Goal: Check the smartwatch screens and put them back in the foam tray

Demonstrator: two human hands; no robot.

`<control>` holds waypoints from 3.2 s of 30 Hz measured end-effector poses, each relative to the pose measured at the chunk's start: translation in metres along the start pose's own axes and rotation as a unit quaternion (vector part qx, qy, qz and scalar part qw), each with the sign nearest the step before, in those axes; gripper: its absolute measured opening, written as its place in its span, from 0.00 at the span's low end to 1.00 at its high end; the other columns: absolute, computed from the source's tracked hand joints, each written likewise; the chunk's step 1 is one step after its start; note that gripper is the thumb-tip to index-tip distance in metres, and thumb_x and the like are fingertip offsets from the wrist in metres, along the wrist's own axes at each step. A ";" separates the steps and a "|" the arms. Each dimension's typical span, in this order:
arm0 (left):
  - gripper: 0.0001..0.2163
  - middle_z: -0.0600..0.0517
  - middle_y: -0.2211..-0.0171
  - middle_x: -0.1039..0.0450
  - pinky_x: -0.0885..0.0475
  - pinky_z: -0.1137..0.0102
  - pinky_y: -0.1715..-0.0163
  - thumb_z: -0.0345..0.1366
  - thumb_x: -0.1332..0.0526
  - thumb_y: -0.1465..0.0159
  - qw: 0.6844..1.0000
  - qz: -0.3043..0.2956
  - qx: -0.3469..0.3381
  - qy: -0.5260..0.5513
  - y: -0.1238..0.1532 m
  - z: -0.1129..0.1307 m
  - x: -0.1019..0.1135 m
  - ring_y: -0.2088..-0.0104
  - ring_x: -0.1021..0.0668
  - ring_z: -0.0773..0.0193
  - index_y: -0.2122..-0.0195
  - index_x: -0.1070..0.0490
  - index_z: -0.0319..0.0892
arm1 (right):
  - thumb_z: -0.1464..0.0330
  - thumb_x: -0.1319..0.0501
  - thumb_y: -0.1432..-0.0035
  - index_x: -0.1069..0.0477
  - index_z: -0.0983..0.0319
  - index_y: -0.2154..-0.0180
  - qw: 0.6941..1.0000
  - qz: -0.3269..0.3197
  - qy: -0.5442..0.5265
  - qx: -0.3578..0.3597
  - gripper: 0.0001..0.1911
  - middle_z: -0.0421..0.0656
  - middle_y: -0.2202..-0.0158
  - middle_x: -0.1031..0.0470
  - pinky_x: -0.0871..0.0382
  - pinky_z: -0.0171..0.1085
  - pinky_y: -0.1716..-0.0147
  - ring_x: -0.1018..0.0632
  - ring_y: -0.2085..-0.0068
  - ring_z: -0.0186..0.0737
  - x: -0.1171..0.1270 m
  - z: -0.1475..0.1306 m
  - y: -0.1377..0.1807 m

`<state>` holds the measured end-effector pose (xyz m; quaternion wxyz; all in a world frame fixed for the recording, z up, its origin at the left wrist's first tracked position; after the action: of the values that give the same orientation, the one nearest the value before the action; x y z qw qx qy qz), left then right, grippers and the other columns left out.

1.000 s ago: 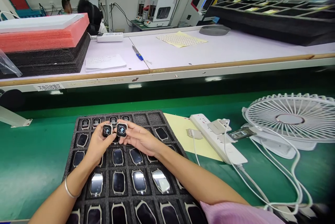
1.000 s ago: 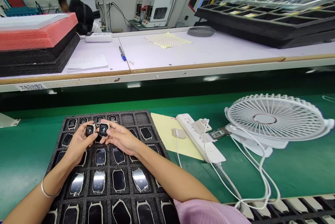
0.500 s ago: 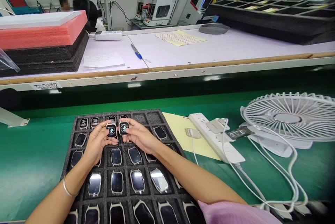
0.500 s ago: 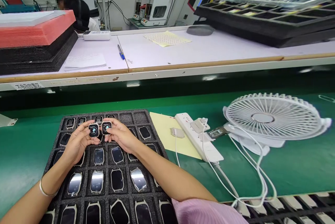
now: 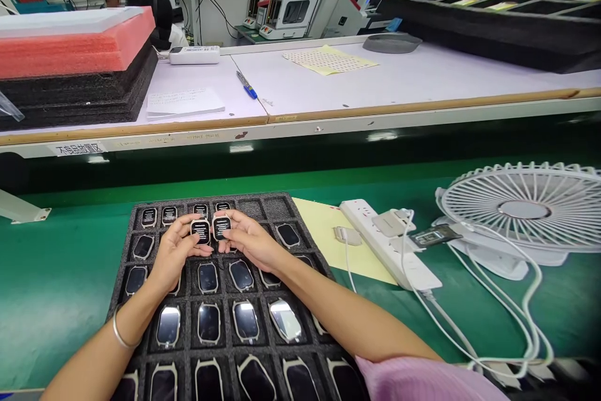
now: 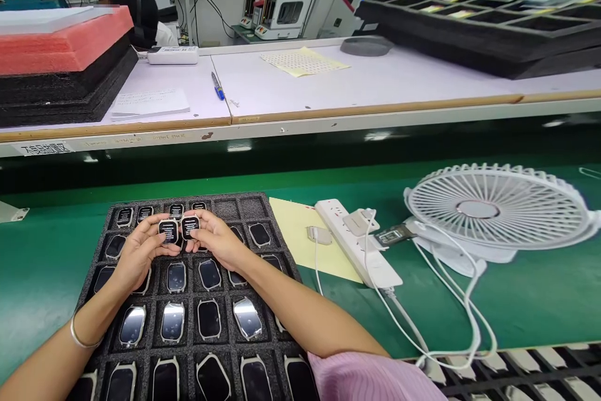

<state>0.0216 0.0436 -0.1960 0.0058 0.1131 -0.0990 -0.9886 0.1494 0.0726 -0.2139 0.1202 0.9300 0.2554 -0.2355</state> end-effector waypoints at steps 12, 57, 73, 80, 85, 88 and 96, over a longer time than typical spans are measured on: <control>0.18 0.53 0.62 0.25 0.19 0.68 0.69 0.37 0.33 0.46 1.000 0.001 -0.002 -0.010 -0.001 -0.001 0.000 0.74 0.18 0.63 0.55 0.32 0.41 | 0.69 0.31 0.47 0.31 0.60 0.53 0.999 -0.004 0.028 0.014 0.20 0.38 0.68 0.25 0.33 0.34 0.72 0.23 0.73 0.33 -0.002 -0.003 0.001; 0.19 0.51 0.64 0.25 0.20 0.66 0.71 0.42 0.30 0.47 1.000 0.005 0.019 0.004 0.002 -0.003 -0.002 0.74 0.18 0.60 0.57 0.30 0.41 | 0.69 0.31 0.48 0.29 0.60 0.56 0.999 0.007 0.032 0.005 0.17 0.37 0.70 0.28 0.36 0.33 0.74 0.28 0.76 0.31 -0.002 -0.001 0.003; 0.20 0.51 0.60 0.25 0.19 0.68 0.71 0.41 0.30 0.47 1.000 0.005 -0.005 -0.019 0.000 0.000 0.000 0.75 0.18 0.63 0.55 0.32 0.41 | 0.64 0.30 0.45 0.30 0.62 0.53 1.000 -0.019 0.016 0.005 0.19 0.38 0.69 0.24 0.29 0.34 0.72 0.22 0.74 0.33 -0.006 -0.002 0.003; 0.22 0.51 0.59 0.25 0.19 0.68 0.66 0.40 0.30 0.46 1.000 0.000 -0.007 -0.026 -0.001 -0.001 0.000 0.71 0.17 0.63 0.52 0.32 0.42 | 0.69 0.31 0.46 0.31 0.61 0.51 0.999 -0.025 0.028 0.024 0.20 0.40 0.66 0.24 0.29 0.33 0.71 0.21 0.71 0.34 -0.006 -0.003 0.001; 0.25 0.49 0.57 0.26 0.21 0.68 0.65 0.36 0.30 0.47 0.999 0.001 -0.026 -0.038 -0.003 0.005 -0.002 0.71 0.19 0.65 0.48 0.33 0.42 | 0.71 0.32 0.47 0.31 0.61 0.51 0.999 -0.015 0.025 0.026 0.21 0.40 0.65 0.24 0.30 0.33 0.70 0.21 0.71 0.33 -0.003 -0.004 0.000; 0.27 0.49 0.57 0.25 0.24 0.73 0.65 0.29 0.29 0.49 0.998 -0.032 -0.051 -0.030 0.015 0.032 -0.021 0.66 0.21 0.67 0.47 0.32 0.44 | 0.70 0.30 0.48 0.33 0.60 0.48 1.000 -0.012 0.007 0.027 0.26 0.41 0.63 0.24 0.28 0.33 0.68 0.22 0.69 0.34 -0.004 -0.005 -0.001; 0.28 0.51 0.65 0.27 0.29 0.78 0.69 0.31 0.25 0.48 0.856 -0.468 0.065 0.208 0.142 0.094 -0.133 0.72 0.24 0.70 0.47 0.27 0.50 | 0.61 0.29 0.44 0.34 0.57 0.44 0.992 -0.064 0.068 0.083 0.28 0.41 0.59 0.30 0.29 0.32 0.71 0.27 0.71 0.29 -0.042 -0.046 0.030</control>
<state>0.1289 -0.0733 -0.0488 -0.4449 0.3495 -0.0951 -0.8191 0.1510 0.0459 -0.1508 0.0102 0.9324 0.3013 -0.1995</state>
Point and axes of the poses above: each hand's wrist, its own y-axis away from the middle knuckle, its own x-axis out of the back of the hand, z = x × y, the point moved 10 cm from there along -y, towards the middle knuckle
